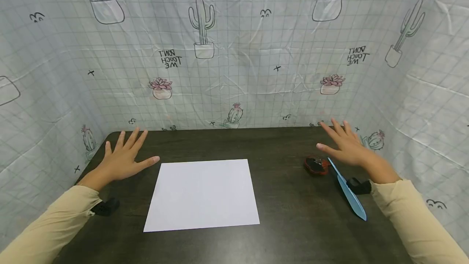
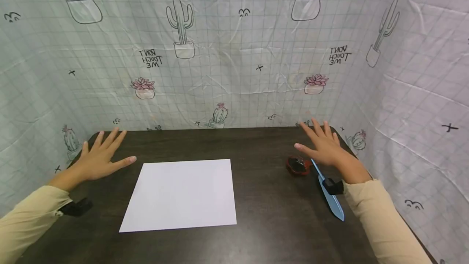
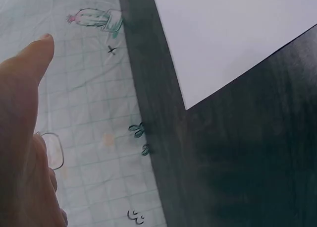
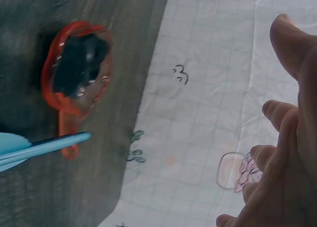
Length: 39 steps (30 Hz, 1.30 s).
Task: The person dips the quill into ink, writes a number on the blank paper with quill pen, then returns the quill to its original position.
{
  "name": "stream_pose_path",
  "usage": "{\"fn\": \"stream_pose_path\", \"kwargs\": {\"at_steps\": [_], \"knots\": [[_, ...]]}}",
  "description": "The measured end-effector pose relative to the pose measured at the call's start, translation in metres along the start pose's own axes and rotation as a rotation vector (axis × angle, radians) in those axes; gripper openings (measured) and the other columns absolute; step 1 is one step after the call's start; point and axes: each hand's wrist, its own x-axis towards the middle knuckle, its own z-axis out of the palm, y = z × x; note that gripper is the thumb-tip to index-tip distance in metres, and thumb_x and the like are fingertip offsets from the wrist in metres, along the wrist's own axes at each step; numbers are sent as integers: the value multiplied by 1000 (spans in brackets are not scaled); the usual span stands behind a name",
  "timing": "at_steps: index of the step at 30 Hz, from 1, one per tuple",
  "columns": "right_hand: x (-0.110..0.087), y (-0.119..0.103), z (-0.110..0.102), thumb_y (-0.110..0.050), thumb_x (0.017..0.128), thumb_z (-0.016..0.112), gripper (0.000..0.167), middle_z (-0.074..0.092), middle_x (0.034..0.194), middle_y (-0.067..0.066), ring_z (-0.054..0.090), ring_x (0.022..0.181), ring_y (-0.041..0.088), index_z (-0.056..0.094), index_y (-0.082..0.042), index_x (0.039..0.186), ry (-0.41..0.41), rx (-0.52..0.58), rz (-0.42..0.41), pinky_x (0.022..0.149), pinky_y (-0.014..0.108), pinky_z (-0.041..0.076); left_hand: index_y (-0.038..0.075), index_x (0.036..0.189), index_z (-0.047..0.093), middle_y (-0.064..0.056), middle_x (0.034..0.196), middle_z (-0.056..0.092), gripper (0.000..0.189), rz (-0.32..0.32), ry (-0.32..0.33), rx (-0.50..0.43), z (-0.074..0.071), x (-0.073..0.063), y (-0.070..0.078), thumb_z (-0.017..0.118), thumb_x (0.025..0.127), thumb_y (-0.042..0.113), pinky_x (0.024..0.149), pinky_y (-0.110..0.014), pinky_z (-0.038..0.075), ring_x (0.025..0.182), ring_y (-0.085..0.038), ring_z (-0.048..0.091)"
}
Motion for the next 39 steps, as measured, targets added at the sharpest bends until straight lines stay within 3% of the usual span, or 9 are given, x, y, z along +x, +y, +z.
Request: {"fn": "stream_pose_path", "kwargs": {"at_steps": [19, 29, 39], "knots": [[-28, 45, 38, -50, 98, 45, 82, -11, 153, 34, -16, 133, 62, -2, -14, 155, 6, 54, 67, 92, 83, 3, 15, 156, 11, -18, 160, 2, 96, 69, -20, -56, 55, -1, 12, 49, 87, 69, 97, -78, -11, 140, -55, -3], [-41, 55, 59, -48, 99, 45, 81, -9, 151, 38, -14, 132, 64, 1, -9, 155, -3, 126, 84, 91, 83, 2, 17, 155, 16, -15, 161, 7, 90, 127, -56, -93, 81, -11, 11, 51, 88, 65, 99, -79, -2, 141, -52, 4], [-49, 61, 77, -46, 99, 47, 81, -8, 151, 38, -12, 132, 65, 3, -7, 155, -16, 179, 86, 90, 83, 4, 16, 154, 24, -16, 160, 8, 88, 198, -91, -199, 104, -19, 3, 58, 87, 60, 95, -80, -3, 141, -53, 3]]}}
